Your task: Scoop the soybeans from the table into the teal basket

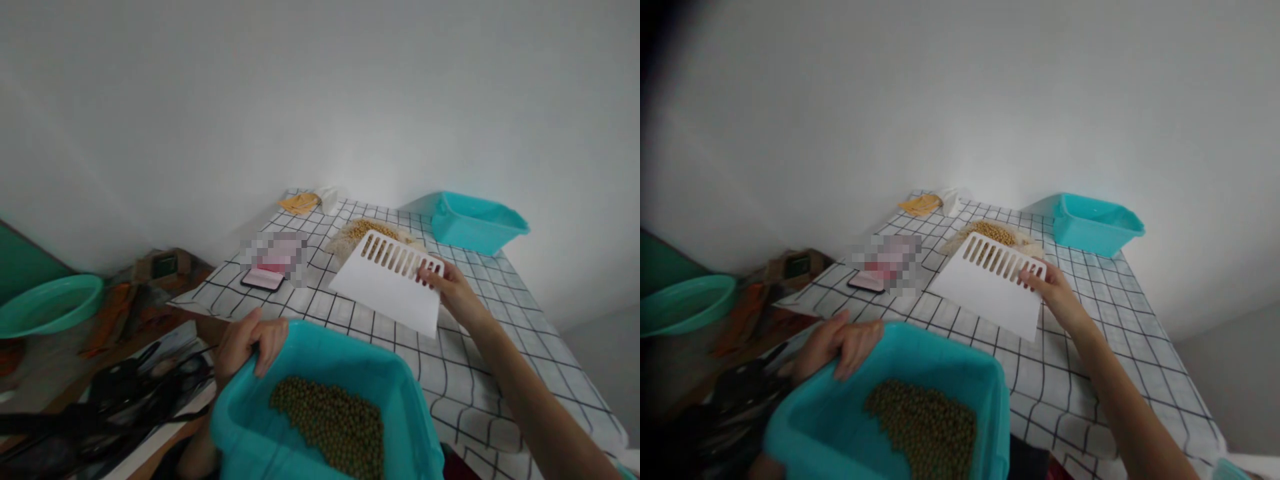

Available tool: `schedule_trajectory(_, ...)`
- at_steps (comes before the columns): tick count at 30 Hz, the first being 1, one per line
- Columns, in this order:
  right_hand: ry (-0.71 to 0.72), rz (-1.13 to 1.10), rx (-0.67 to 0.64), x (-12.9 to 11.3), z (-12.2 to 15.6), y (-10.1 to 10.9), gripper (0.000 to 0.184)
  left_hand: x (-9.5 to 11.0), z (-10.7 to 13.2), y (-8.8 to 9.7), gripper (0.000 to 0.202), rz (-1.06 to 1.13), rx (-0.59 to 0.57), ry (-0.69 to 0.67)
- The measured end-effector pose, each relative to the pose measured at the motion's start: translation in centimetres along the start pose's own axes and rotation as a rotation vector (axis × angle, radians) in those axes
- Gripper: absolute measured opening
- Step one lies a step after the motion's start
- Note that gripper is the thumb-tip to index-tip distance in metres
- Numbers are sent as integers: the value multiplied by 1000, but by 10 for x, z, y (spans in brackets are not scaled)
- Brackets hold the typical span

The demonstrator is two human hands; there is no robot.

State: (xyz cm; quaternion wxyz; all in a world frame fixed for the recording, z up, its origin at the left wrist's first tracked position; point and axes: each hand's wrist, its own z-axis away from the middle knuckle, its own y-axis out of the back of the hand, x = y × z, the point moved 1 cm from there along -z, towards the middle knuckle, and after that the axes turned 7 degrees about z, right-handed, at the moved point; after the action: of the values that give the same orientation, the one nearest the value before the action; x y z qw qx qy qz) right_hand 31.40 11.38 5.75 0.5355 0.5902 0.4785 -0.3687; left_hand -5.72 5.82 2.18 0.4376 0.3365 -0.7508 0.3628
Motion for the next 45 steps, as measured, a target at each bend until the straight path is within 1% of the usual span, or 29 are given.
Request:
schedule_trajectory(4,50,-19,157,-1,-1,23,29,3,-1,-4,73,33,-35,35)
schedule_trajectory(7,41,0,205,3,-1,37,29,2,-1,-16,73,80,38,54)
schedule_trajectory(10,14,21,176,6,-1,39,32,-5,-2,-33,74,83,101,75)
schedule_trajectory(12,14,36,143,4,-1,34,32,-10,-2,-42,74,70,104,100)
schedule_trajectory(14,32,58,107,2,-1,29,31,-14,-3,-47,73,63,90,106)
schedule_trajectory(17,56,108,45,-1,-1,24,30,-15,-4,-46,73,65,48,64)
schedule_trajectory(22,73,150,50,-1,-1,23,33,-15,-4,-40,72,74,-53,-9)
schedule_trajectory(24,89,146,43,-2,-1,22,32,-14,-4,-40,72,79,-70,-22)
schedule_trajectory(27,96,131,27,-3,0,21,31,-13,-4,-44,71,114,-60,-54)
schedule_trajectory(32,76,139,-9,-3,1,21,30,-12,-5,-48,70,121,-70,-65)
schedule_trajectory(37,63,122,9,-3,1,22,31,-12,-4,-48,70,108,-42,-87)
schedule_trajectory(40,67,108,21,-4,1,21,31,-13,-3,-48,70,108,-44,-86)
schedule_trajectory(45,73,122,-3,-9,2,18,29,-13,-3,-47,70,100,-47,-83)
